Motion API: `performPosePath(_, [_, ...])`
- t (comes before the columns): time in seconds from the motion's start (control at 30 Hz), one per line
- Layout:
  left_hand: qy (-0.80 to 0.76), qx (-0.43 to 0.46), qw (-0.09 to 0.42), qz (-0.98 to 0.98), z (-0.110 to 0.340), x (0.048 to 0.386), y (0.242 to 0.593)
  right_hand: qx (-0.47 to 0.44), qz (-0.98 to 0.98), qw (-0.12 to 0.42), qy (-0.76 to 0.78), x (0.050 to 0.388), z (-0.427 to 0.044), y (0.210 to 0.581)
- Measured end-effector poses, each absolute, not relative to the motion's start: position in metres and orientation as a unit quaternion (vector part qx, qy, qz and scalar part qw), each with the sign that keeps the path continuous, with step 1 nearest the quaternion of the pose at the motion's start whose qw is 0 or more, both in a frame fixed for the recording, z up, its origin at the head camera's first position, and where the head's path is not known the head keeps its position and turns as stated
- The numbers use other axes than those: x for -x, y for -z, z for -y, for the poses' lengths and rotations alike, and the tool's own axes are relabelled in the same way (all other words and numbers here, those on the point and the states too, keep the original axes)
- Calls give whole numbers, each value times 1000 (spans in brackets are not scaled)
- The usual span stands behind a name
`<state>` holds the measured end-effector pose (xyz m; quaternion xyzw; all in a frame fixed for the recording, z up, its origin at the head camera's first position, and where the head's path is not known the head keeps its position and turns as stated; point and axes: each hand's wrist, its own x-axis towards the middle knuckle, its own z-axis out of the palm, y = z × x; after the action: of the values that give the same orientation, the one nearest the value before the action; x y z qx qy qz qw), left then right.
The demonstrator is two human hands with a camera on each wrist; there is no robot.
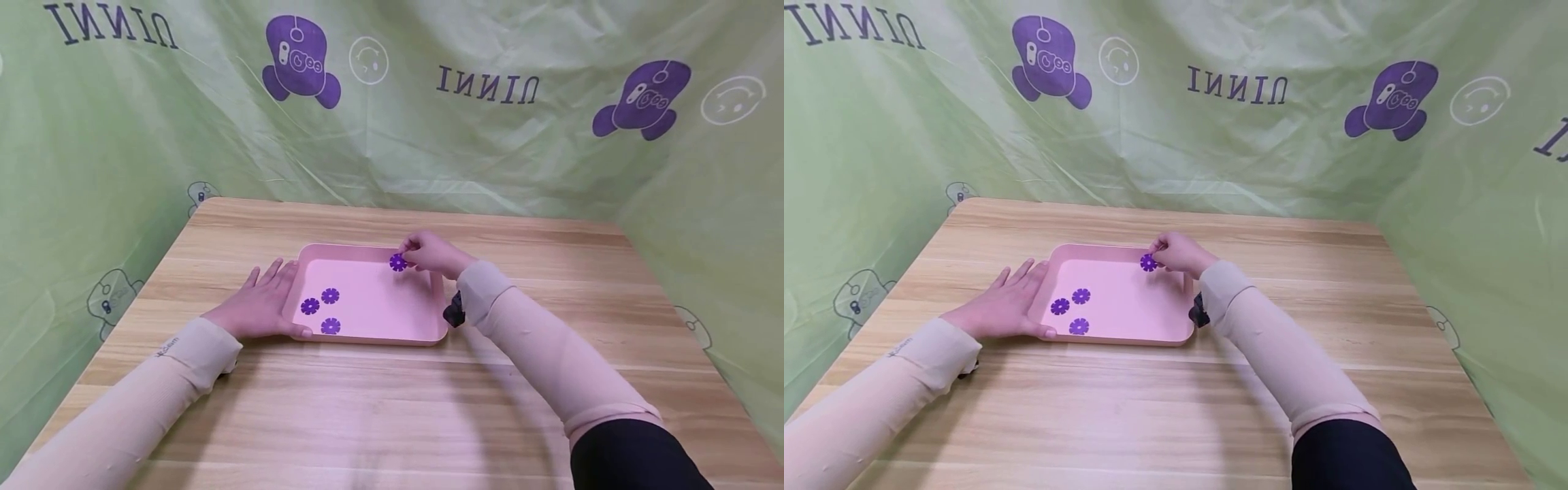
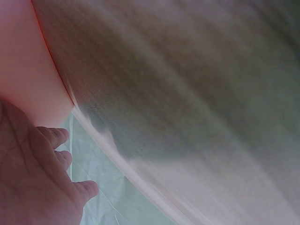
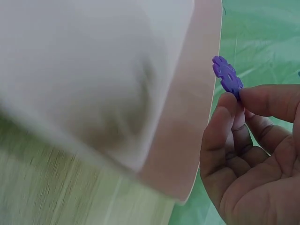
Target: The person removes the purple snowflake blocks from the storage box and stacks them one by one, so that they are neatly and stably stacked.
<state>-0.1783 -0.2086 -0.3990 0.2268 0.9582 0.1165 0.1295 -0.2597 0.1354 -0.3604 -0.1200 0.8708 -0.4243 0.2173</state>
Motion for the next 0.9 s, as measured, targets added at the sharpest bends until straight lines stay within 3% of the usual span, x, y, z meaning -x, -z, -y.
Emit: performPosePath(0.9, [-120, -225, 129, -958, 209, 179, 401, 71, -849, 216, 478, 258, -212, 370])
